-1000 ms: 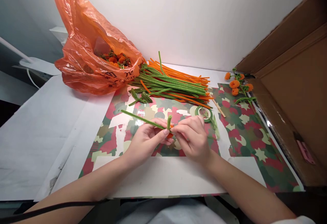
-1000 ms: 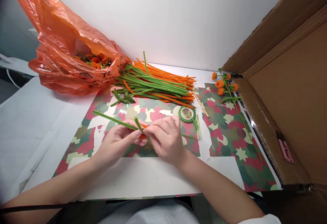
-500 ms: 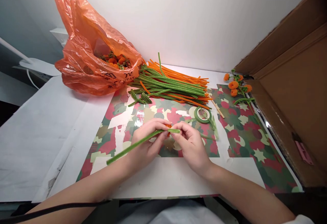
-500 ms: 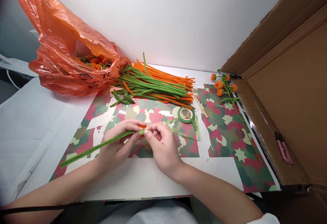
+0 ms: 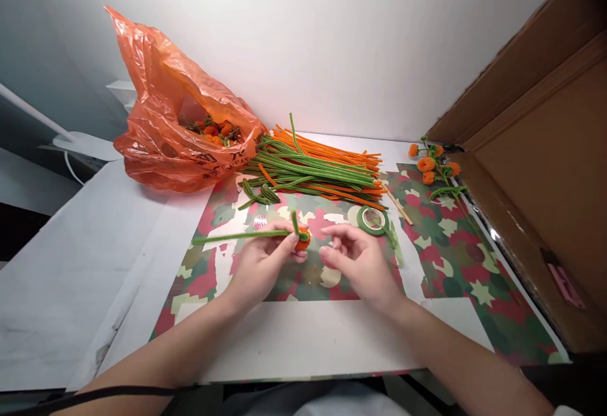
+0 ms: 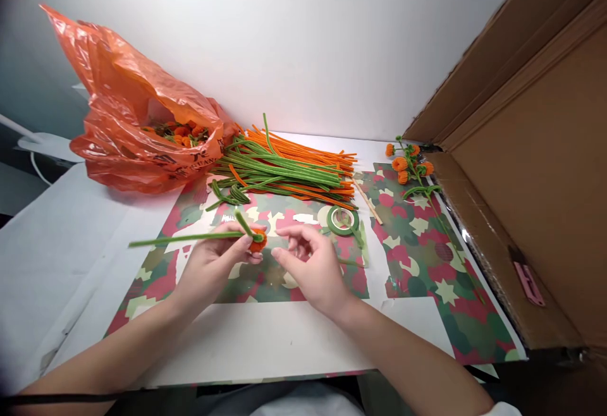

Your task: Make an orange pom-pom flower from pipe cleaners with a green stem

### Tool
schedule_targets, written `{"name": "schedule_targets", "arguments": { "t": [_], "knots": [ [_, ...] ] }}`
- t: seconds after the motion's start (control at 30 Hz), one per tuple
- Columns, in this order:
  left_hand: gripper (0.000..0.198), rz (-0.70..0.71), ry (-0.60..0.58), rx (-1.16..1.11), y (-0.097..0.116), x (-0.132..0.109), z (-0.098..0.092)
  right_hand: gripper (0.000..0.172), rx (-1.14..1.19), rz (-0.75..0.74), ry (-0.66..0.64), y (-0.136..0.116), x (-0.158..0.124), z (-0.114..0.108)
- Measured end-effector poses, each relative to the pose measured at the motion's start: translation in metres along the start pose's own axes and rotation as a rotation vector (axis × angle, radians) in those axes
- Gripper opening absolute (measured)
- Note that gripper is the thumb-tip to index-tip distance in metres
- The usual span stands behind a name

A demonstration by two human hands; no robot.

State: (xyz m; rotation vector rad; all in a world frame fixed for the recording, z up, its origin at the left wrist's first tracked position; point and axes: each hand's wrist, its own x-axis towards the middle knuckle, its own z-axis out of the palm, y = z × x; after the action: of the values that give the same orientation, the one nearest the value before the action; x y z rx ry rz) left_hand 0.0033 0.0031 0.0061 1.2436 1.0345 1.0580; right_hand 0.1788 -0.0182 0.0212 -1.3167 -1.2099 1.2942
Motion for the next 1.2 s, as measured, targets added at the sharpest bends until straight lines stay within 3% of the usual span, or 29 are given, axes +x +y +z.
{"name": "schedule_targets", "arguments": {
  "t": [0.07, 0.13, 0.23, 0.5, 0.77, 0.93, 1.2],
  "knots": [
    [0.022, -0.209, -0.019, -0.167, 0.001, 0.002, -0.002, 0.014, -0.31, -0.427, 0.106, 0.003, 0.001, 0.001],
    [0.027, -0.289, -0.057, -0.263, 0.0, 0.004, -0.003, 0.014, -0.554, -0.743, 0.137, 0.005, 0.002, 0.0],
    [0.027, -0.317, -0.126, -0.304, -0.001, 0.004, -0.003, 0.015, -0.733, -0.926, 0.164, 0.007, 0.004, -0.001],
    [0.02, -0.384, -0.206, -0.289, 0.0, 0.004, -0.005, 0.009, -0.923, -1.079, 0.096, 0.009, 0.012, -0.009],
    [0.018, -0.366, -0.258, -0.298, -0.001, 0.004, -0.005, 0.014, -1.064, -1.191, 0.235, 0.014, 0.015, 0.0],
    [0.016, -0.241, -0.168, -0.226, 0.006, 0.002, 0.001, 0.019, -1.049, -1.062, 0.272, 0.02, 0.014, 0.007],
    [0.01, 0.123, -0.029, 0.055, 0.008, -0.005, 0.002, 0.009, -0.793, -0.971, 0.199, 0.019, 0.01, 0.007]
  ]
}}
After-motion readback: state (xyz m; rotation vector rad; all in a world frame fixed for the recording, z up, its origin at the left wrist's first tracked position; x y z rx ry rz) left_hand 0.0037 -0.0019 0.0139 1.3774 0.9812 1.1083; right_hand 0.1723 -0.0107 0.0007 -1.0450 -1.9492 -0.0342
